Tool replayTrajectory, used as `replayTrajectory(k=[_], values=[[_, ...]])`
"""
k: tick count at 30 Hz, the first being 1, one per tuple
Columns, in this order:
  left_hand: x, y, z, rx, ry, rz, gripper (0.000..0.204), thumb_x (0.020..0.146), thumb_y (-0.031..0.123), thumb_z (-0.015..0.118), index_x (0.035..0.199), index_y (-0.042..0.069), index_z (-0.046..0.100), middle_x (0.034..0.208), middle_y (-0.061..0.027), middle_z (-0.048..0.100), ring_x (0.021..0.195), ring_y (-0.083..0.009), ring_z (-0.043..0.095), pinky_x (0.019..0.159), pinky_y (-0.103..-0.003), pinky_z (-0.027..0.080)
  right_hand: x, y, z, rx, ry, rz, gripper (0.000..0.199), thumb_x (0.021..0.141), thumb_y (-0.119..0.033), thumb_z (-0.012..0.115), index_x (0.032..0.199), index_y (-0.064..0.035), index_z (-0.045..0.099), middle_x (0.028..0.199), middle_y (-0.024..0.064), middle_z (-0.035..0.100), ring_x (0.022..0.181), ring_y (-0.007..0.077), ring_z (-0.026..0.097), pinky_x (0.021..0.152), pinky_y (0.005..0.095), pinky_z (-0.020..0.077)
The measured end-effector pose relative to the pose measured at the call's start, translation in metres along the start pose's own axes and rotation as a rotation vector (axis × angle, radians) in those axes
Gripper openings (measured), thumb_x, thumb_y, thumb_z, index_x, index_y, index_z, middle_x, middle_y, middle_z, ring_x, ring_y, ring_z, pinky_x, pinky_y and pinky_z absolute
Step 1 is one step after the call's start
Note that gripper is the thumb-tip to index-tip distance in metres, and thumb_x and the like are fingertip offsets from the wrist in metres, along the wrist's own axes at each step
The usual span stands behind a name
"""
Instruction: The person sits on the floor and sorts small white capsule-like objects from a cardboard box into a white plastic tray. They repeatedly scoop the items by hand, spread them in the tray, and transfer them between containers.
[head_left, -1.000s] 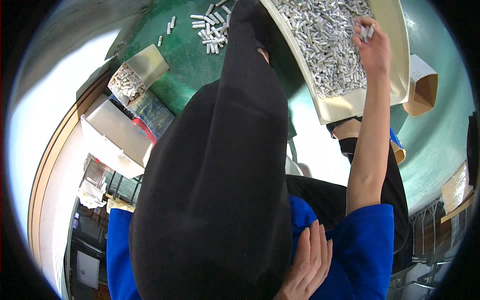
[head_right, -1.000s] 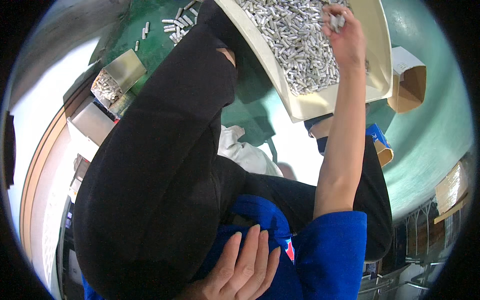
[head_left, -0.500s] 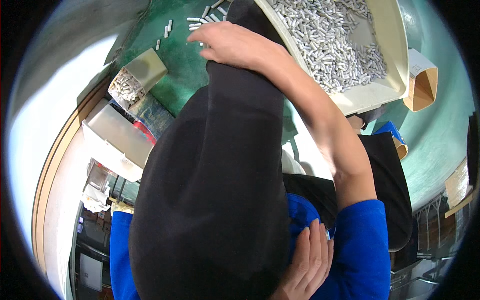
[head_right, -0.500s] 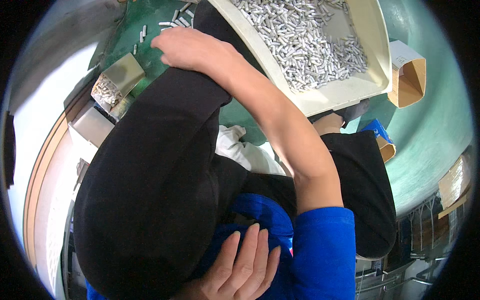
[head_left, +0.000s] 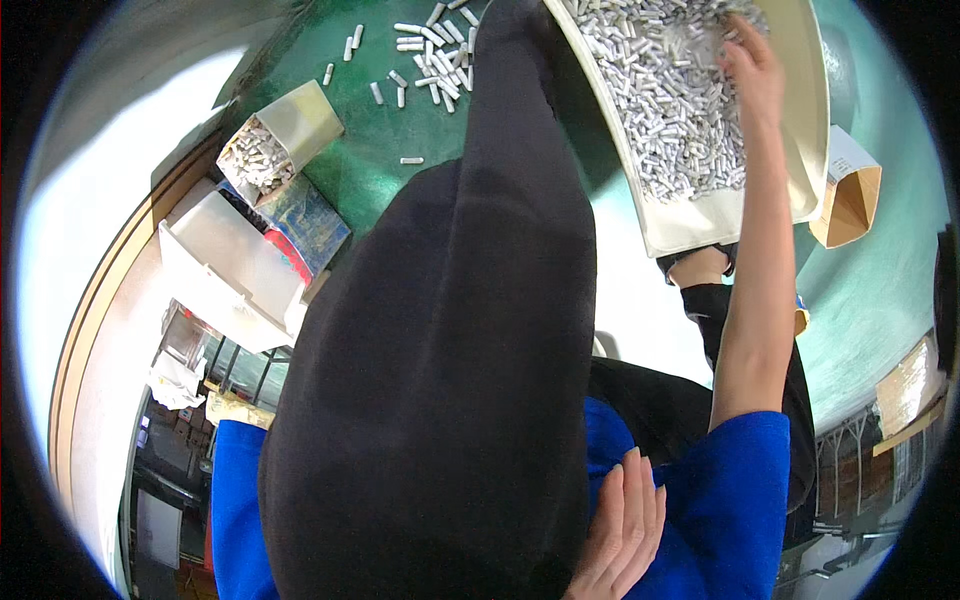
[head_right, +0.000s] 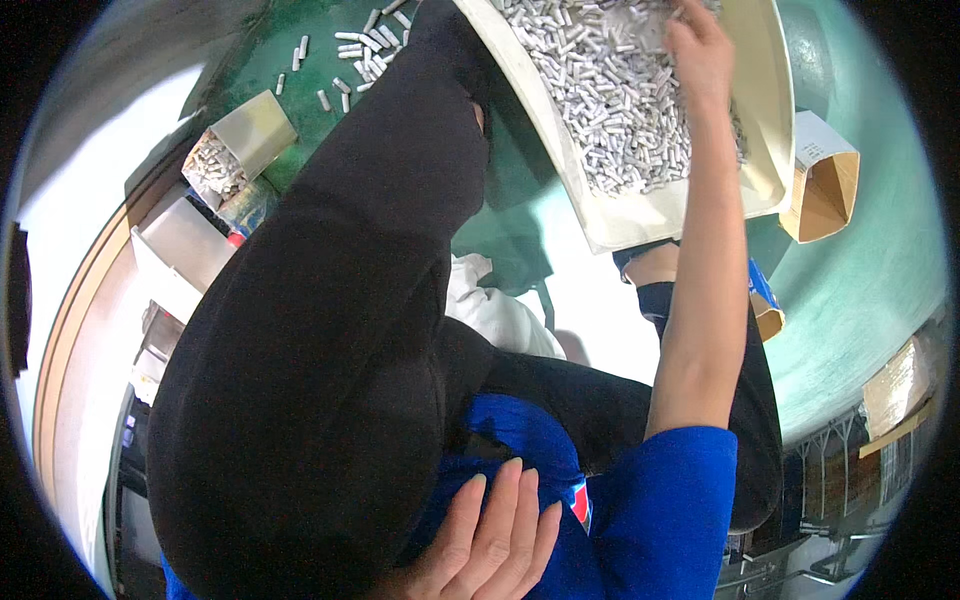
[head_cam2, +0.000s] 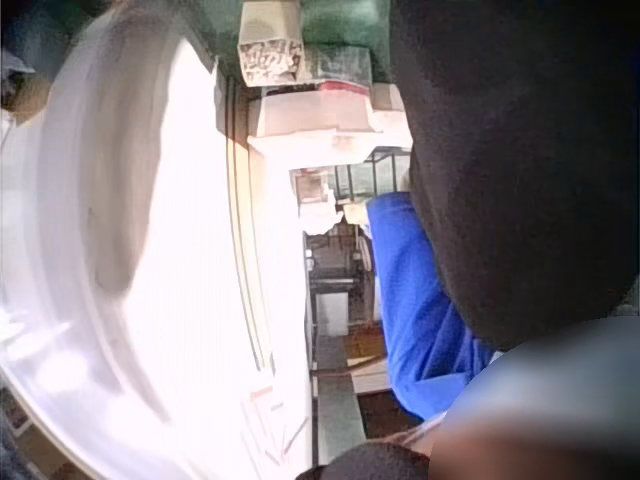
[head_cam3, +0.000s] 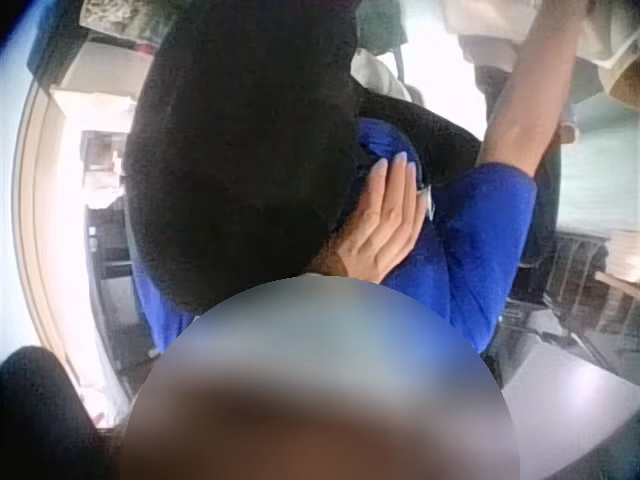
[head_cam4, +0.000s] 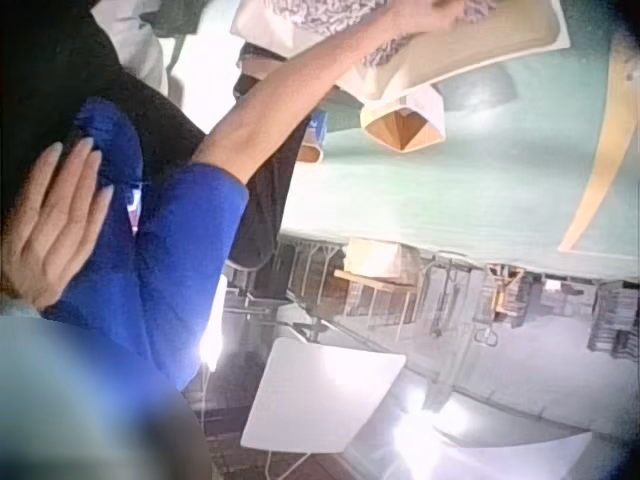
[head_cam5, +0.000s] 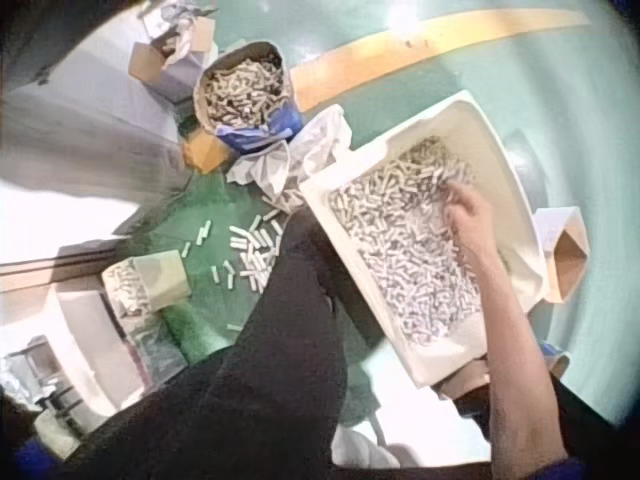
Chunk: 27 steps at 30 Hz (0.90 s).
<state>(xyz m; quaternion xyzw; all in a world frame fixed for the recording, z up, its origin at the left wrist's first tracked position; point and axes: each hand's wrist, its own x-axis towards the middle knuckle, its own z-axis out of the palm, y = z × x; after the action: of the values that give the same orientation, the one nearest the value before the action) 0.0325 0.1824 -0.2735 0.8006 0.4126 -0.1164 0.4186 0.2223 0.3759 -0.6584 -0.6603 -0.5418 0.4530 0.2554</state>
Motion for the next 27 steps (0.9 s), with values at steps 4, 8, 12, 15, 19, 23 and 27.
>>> replayTrajectory(k=[4,8,12,15,19,23,27], values=[[0.004,-0.003,-0.010,-0.066,-0.085,0.019,0.039,0.088,0.016,0.036,0.116,-0.008,0.048,0.117,-0.0282,0.051,0.114,-0.0422,0.047,0.100,-0.053,0.035,0.018,-0.033,-0.008,0.066,0.122,-0.028,0.046,0.072,-0.006,0.056,0.118,0.0013,0.055,0.103,0.0118,0.062,0.086,0.0154,0.058,0.073,0.0256,0.0466],[0.008,-0.006,-0.018,-0.009,-0.122,0.088,0.039,0.088,0.016,0.036,0.116,-0.009,0.048,0.117,-0.0286,0.051,0.115,-0.0423,0.046,0.100,-0.053,0.035,0.042,0.002,0.012,-0.302,0.163,-0.411,0.051,0.068,-0.013,0.065,0.117,-0.0021,0.056,0.107,0.0182,0.060,0.100,0.0252,0.057,0.084,0.0328,0.0446],[0.011,0.008,-0.001,-0.057,-0.047,-0.018,0.040,0.088,0.016,0.035,0.116,-0.009,0.048,0.117,-0.0294,0.050,0.115,-0.0429,0.046,0.100,-0.054,0.035,-0.020,-0.069,0.073,-0.667,-0.086,-0.641,0.046,0.064,-0.017,0.071,0.106,-0.0052,0.060,0.107,0.0205,0.059,0.103,0.0331,0.055,0.088,0.0373,0.0432],[0.011,0.003,-0.006,-0.057,-0.089,0.042,0.041,0.088,0.017,0.034,0.117,-0.009,0.047,0.117,-0.0298,0.049,0.115,-0.0434,0.045,0.100,-0.054,0.035,-0.058,-0.071,0.078,-0.709,-0.302,-0.678,0.022,0.071,0.002,0.059,0.090,-0.0084,0.063,0.114,0.0090,0.056,0.113,0.0255,0.049,0.095,0.0446,0.0403],[0.012,-0.004,-0.016,-0.063,-0.180,0.089,0.041,0.088,0.016,0.034,0.117,-0.010,0.047,0.118,-0.0303,0.049,0.115,-0.0436,0.045,0.100,-0.054,0.034,-0.057,-0.025,0.031,-0.939,-0.584,-1.003,0.019,0.068,-0.007,0.063,0.087,-0.0118,0.064,0.114,0.0058,0.054,0.119,0.0210,0.043,0.100,0.0485,0.0312],[0.015,-0.006,-0.019,-0.087,-0.195,0.084,0.041,0.088,0.016,0.034,0.117,-0.010,0.047,0.119,-0.0304,0.048,0.116,-0.0436,0.044,0.100,-0.056,0.033,-0.026,-0.012,-0.026,-1.059,-0.435,-0.892,0.029,0.065,-0.004,0.063,0.091,-0.0138,0.065,0.121,0.0059,0.052,0.122,0.0227,0.041,0.102,0.0467,0.0303],[0.013,-0.003,-0.010,-0.084,-0.227,0.092,0.043,0.088,0.019,0.035,0.119,-0.009,0.046,0.121,-0.0295,0.048,0.118,-0.0438,0.042,0.100,-0.058,0.032,-0.010,-0.053,-0.024,-0.615,-0.107,-0.753,0.035,0.067,-0.010,0.066,0.101,-0.0079,0.061,0.106,0.0142,0.059,0.101,0.0307,0.053,0.087,0.0390,0.0418]])
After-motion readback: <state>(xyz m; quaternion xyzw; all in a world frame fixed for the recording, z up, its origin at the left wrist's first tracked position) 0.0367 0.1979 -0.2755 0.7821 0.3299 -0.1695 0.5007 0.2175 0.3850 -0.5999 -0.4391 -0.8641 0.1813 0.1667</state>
